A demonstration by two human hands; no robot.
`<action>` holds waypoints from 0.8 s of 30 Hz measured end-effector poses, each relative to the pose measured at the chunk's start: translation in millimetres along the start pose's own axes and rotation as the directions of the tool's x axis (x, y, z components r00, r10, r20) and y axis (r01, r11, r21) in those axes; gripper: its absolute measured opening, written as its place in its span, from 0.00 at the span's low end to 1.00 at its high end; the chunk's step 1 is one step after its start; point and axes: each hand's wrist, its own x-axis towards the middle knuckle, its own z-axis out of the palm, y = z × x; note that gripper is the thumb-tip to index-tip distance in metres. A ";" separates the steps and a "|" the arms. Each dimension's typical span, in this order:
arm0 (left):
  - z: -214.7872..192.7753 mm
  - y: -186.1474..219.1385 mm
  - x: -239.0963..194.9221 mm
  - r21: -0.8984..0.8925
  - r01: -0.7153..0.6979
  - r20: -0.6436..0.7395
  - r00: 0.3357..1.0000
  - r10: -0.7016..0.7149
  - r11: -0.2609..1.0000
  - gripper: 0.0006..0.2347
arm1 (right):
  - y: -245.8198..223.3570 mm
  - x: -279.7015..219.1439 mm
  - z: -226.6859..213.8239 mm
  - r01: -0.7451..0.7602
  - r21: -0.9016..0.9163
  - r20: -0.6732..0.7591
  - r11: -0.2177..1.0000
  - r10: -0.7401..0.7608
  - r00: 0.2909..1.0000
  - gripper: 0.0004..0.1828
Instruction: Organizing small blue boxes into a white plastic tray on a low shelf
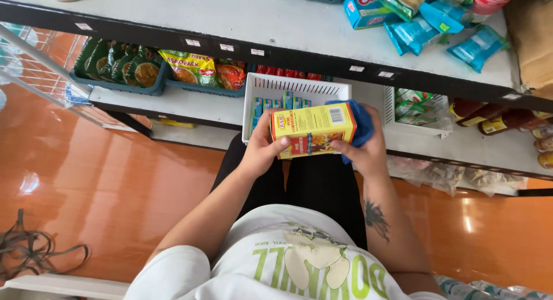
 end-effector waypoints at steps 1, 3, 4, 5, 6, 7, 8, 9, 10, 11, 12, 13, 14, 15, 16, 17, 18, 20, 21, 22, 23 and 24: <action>1.3 -1.2 1.3 0.011 -0.007 -0.017 1.000 0.007 1.000 0.29 | -2.1 -4.2 7.0 0.151 -0.166 -0.095 0.974 -0.168 0.981 0.50; 9.9 -4.7 4.3 0.025 -0.017 -0.037 0.999 0.018 1.000 0.29 | -3.0 -5.5 22.4 0.279 -0.335 -0.156 0.900 -0.345 0.925 0.50; 18.3 -8.3 3.9 -0.175 0.083 -0.151 0.982 -0.110 0.981 0.25 | -2.4 -5.7 30.2 0.400 -0.466 -0.156 0.789 -0.519 0.841 0.45; 26.6 -12.0 3.7 -0.377 0.153 -0.235 0.938 -0.254 0.913 0.22 | -1.6 -5.8 37.9 0.492 -0.587 -0.127 0.643 -0.673 0.729 0.41; 26.0 -11.5 4.0 -0.377 0.153 -0.233 0.939 -0.253 0.914 0.22 | 12.0 -16.0 36.9 0.492 -0.587 -0.128 0.643 -0.674 0.728 0.41; 25.4 -11.2 4.4 -0.486 0.202 -0.251 0.899 -0.358 0.850 0.22 | 25.6 -26.0 35.7 0.516 -0.707 0.001 0.484 -0.729 0.685 0.36; 25.4 -11.3 4.2 -0.590 0.242 -0.255 0.849 -0.462 0.770 0.23 | 39.1 -37.2 34.2 0.525 -0.795 0.137 0.305 -0.753 0.644 0.31; 22.7 -3.2 5.6 -0.590 0.245 -0.253 0.849 -0.464 0.769 0.23 | 35.8 -48.3 45.9 0.523 -0.796 0.136 0.304 -0.753 0.644 0.31; 20.0 4.9 7.6 -0.549 0.322 -0.266 0.807 -0.527 0.771 0.26 | 32.5 -59.3 57.7 0.596 -0.737 0.212 0.318 -0.729 0.651 0.23; 17.0 12.9 9.7 -0.506 0.399 -0.283 0.761 -0.584 0.764 0.29 | 29.4 -70.2 69.9 0.662 -0.670 0.287 0.336 -0.705 0.648 0.18; 10.3 7.9 7.6 -0.508 0.403 -0.282 0.757 -0.589 0.762 0.29 | 22.6 -72.7 71.7 0.659 -0.672 0.286 0.339 -0.702 0.652 0.18; 3.3 3.0 5.2 -0.485 0.430 -0.288 0.744 -0.603 0.762 0.30 | 15.7 -75.2 74.0 0.613 -0.665 0.298 0.427 -0.601 0.742 0.20; -4.1 -1.3 5.8 -0.460 0.452 -0.294 0.735 -0.611 0.764 0.31 | 9.3 -74.3 75.7 0.559 -0.658 0.313 0.505 -0.493 0.812 0.23; -1.4 -7.2 2.5 -0.461 0.451 -0.293 0.736 -0.611 0.764 0.31 | -2.8 -60.6 76.2 0.560 -0.658 0.314 0.504 -0.493 0.811 0.23; 1.1 -13.1 -5.3 -0.397 0.476 -0.313 0.734 -0.603 0.785 0.30 | -15.4 -50.4 78.3 0.344 -0.504 0.175 0.792 -0.296 0.939 0.27; 3.4 -18.9 -13.4 -0.330 0.500 -0.331 0.733 -0.595 0.800 0.28 | -27.6 -40.3 80.5 0.065 -0.283 0.092 0.957 -0.041 0.995 0.34; 16.6 -15.2 -19.2 -0.335 0.502 -0.334 0.728 -0.598 0.798 0.28 | -18.8 -24.3 72.2 0.059 -0.283 0.094 0.957 -0.034 0.995 0.34; 42.6 -7.2 -30.6 -0.302 0.644 -0.191 0.681 -0.707 0.702 0.37 | -0.1 6.9 56.3 0.305 -0.639 0.112 0.706 -0.308 0.945 0.13; 44.0 -4.7 -32.4 -0.306 0.648 -0.193 0.675 -0.712 0.698 0.37 | -5.0 6.2 59.0 0.300 -0.638 0.111 0.709 -0.300 0.947 0.13; 44.9 -2.3 -31.2 -0.302 0.594 -0.229 0.714 -0.662 0.746 0.32 | -9.8 8.1 61.1 0.292 -0.671 0.105 0.682 -0.302 0.947 0.15; 45.7 0.7 -29.8 -0.295 0.538 -0.265 0.748 -0.608 0.790 0.26 | -14.8 10.4 63.5 0.283 -0.703 0.098 0.653 -0.305 0.947 0.16; 44.7 7.4 -23.6 -0.297 0.532 -0.265 0.752 -0.603 0.793 0.26 | -21.3 4.3 66.8 0.290 -0.703 0.105 0.650 -0.309 0.945 0.16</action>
